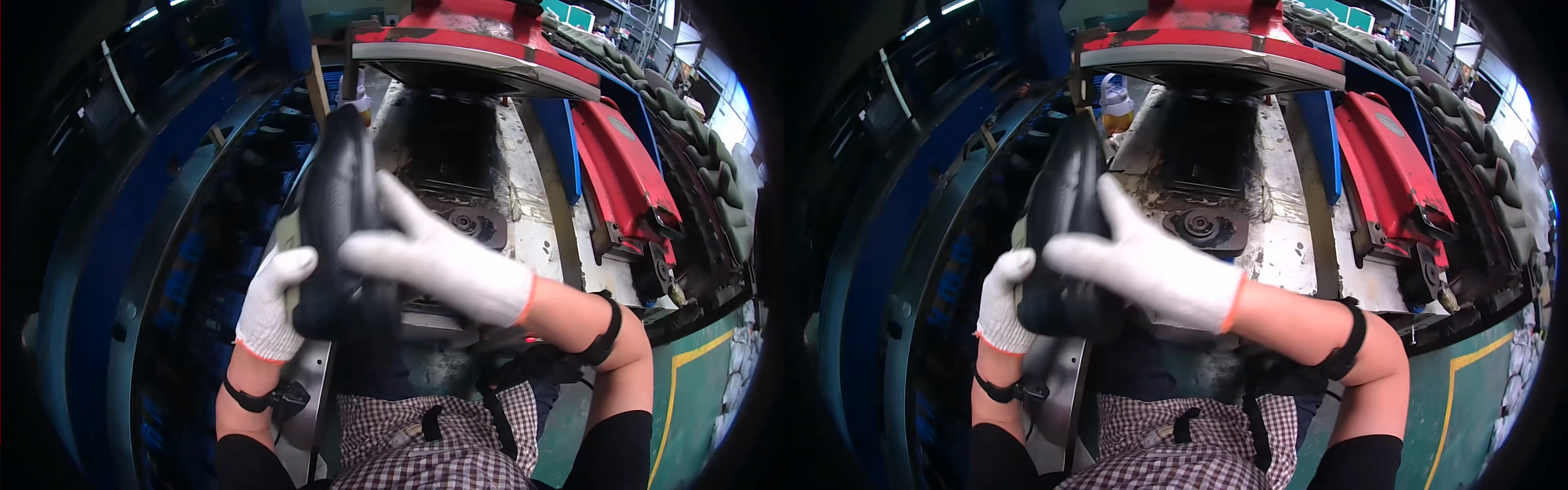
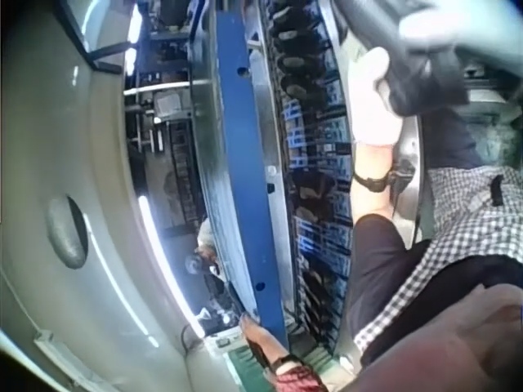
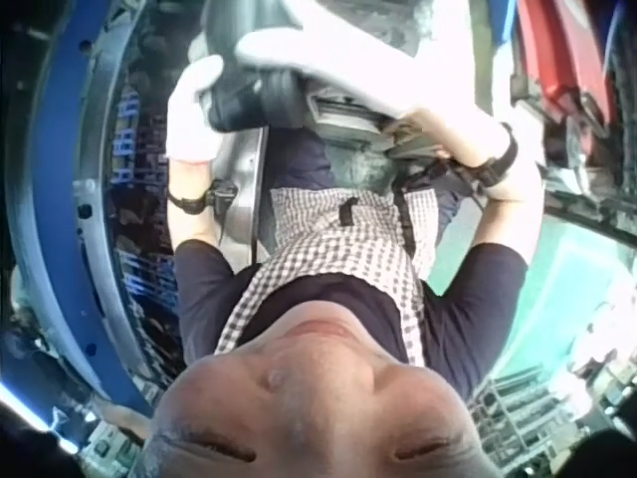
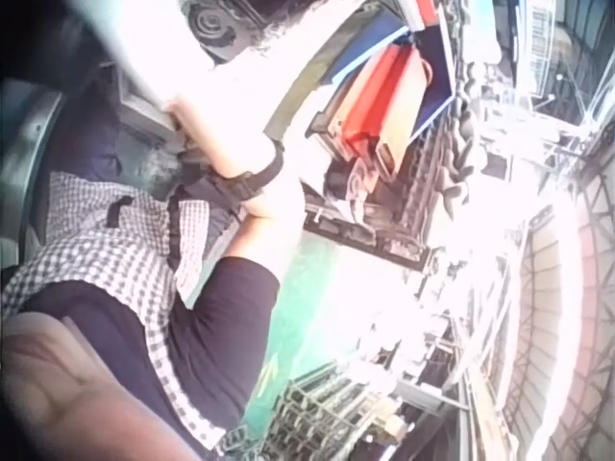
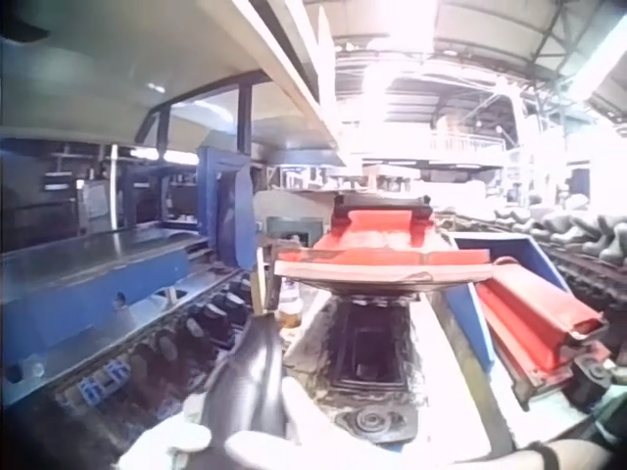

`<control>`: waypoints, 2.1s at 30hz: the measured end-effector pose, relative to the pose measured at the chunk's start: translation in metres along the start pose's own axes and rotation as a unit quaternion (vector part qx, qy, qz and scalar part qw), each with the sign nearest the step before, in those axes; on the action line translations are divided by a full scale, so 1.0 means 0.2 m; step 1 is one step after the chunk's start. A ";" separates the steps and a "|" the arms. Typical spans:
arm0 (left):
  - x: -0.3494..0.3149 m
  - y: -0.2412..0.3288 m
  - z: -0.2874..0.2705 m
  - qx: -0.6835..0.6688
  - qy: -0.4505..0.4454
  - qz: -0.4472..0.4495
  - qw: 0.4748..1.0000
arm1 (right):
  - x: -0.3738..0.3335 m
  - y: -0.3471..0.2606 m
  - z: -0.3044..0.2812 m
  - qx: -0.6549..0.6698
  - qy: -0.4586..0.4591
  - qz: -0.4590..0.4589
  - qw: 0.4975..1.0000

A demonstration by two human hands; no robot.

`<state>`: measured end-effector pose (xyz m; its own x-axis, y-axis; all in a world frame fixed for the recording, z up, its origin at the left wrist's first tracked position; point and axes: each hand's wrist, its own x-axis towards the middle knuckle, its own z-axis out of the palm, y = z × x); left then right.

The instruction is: Operating a sole-pressing machine by placing shoes on lasts into the machine and removing them.

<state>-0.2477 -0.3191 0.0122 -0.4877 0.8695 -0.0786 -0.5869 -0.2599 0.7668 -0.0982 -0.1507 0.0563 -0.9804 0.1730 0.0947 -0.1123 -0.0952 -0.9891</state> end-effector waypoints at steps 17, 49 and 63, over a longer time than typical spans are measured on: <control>0.69 0.38 0.72 0.547 -0.048 0.519 0.655 | 0.59 0.25 -1.25 -0.571 0.360 0.085 0.733; 1.01 -0.19 0.78 0.816 -0.275 0.082 0.503 | -0.20 0.71 0.06 0.574 -0.004 -0.033 0.818; 1.01 -0.23 0.72 0.809 -0.254 0.109 0.519 | -0.65 0.57 -0.24 0.650 0.133 -0.061 0.746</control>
<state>-0.2261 -0.0716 0.0534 0.0461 0.9988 -0.0154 0.9572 -0.0398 0.2867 0.0242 -0.1362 -0.0751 -0.9029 0.4294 -0.0212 -0.4292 -0.9031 -0.0138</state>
